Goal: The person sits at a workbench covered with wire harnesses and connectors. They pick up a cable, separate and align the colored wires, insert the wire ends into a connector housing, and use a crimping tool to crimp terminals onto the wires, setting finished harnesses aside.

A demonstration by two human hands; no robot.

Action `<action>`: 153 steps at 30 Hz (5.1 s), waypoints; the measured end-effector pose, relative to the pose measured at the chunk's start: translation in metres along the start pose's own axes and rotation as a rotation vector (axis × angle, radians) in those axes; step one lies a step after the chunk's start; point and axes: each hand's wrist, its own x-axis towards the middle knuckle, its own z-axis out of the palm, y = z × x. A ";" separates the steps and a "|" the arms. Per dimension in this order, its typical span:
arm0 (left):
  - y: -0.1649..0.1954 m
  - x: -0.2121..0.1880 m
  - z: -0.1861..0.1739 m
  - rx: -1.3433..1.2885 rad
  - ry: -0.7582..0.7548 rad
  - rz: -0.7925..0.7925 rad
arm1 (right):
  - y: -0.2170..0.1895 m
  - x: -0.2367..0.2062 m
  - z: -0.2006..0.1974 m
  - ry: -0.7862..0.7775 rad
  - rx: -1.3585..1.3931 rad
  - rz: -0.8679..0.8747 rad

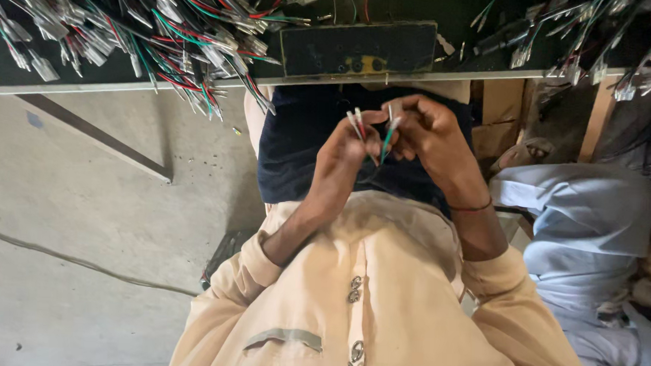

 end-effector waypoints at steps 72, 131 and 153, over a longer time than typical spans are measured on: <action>-0.012 0.035 -0.007 -0.248 0.282 -0.018 | 0.002 0.033 0.028 0.247 0.299 -0.097; -0.028 0.041 -0.018 0.102 0.434 -0.029 | -0.006 0.043 0.028 0.280 0.326 -0.106; -0.023 0.068 0.007 0.252 0.582 0.100 | -0.009 0.040 0.025 0.302 0.098 -0.167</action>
